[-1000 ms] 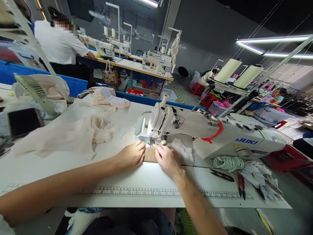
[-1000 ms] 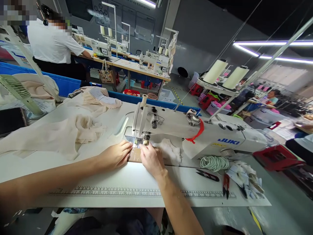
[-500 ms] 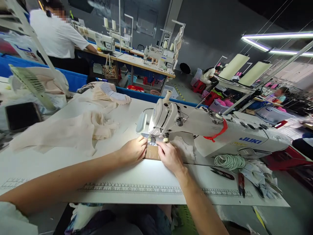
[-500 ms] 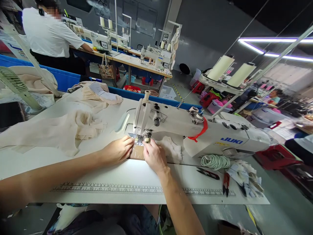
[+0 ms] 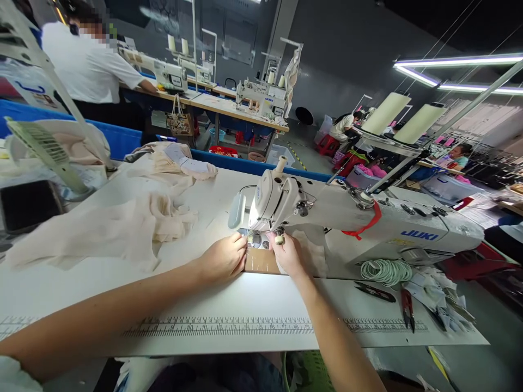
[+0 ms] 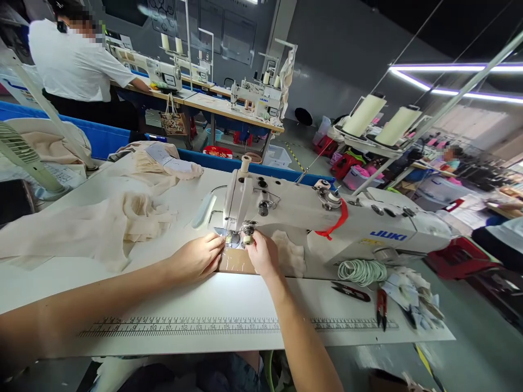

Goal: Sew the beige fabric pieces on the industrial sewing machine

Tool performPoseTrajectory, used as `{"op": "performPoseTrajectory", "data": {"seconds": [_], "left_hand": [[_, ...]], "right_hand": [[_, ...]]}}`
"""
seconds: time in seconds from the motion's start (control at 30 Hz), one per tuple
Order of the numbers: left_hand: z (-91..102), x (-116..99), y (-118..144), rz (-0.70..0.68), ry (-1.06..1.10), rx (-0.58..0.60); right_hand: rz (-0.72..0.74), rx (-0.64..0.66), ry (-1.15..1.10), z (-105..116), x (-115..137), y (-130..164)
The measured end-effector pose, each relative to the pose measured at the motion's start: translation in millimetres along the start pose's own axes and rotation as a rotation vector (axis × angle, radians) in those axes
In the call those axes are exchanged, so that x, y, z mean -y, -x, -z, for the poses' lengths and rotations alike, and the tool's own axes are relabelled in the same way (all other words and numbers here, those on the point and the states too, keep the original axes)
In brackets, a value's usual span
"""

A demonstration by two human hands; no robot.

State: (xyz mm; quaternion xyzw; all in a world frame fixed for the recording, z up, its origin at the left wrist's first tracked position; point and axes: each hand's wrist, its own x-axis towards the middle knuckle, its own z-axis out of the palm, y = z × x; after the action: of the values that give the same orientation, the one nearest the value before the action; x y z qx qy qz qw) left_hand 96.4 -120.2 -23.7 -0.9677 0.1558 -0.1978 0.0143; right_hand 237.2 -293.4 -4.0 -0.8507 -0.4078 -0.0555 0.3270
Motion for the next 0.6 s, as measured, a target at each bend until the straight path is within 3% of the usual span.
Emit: {"op": "performPoseTrajectory", "data": {"seconds": [0.13,0.33,0.5,0.6], "left_hand": [[-3.0,-0.8,-0.8,0.006,-0.011,-0.010],[0.0,-0.1,-8.8,0.013,-0.070,0.051],[6.3,-1.7,-18.5,0.043,-0.066,0.120],[-6.1,-5.6,-25.1,-0.003,0.005,0.184]], "right_hand": [[-0.012,-0.080,0.031,2.0,-0.2,9.2],[0.013,-0.034,0.017,0.0,7.6,11.8],[-0.018,-0.061,0.058,-4.3,0.0,15.7],[0.074,-0.092,0.034,-9.4,-9.8,16.7]]}}
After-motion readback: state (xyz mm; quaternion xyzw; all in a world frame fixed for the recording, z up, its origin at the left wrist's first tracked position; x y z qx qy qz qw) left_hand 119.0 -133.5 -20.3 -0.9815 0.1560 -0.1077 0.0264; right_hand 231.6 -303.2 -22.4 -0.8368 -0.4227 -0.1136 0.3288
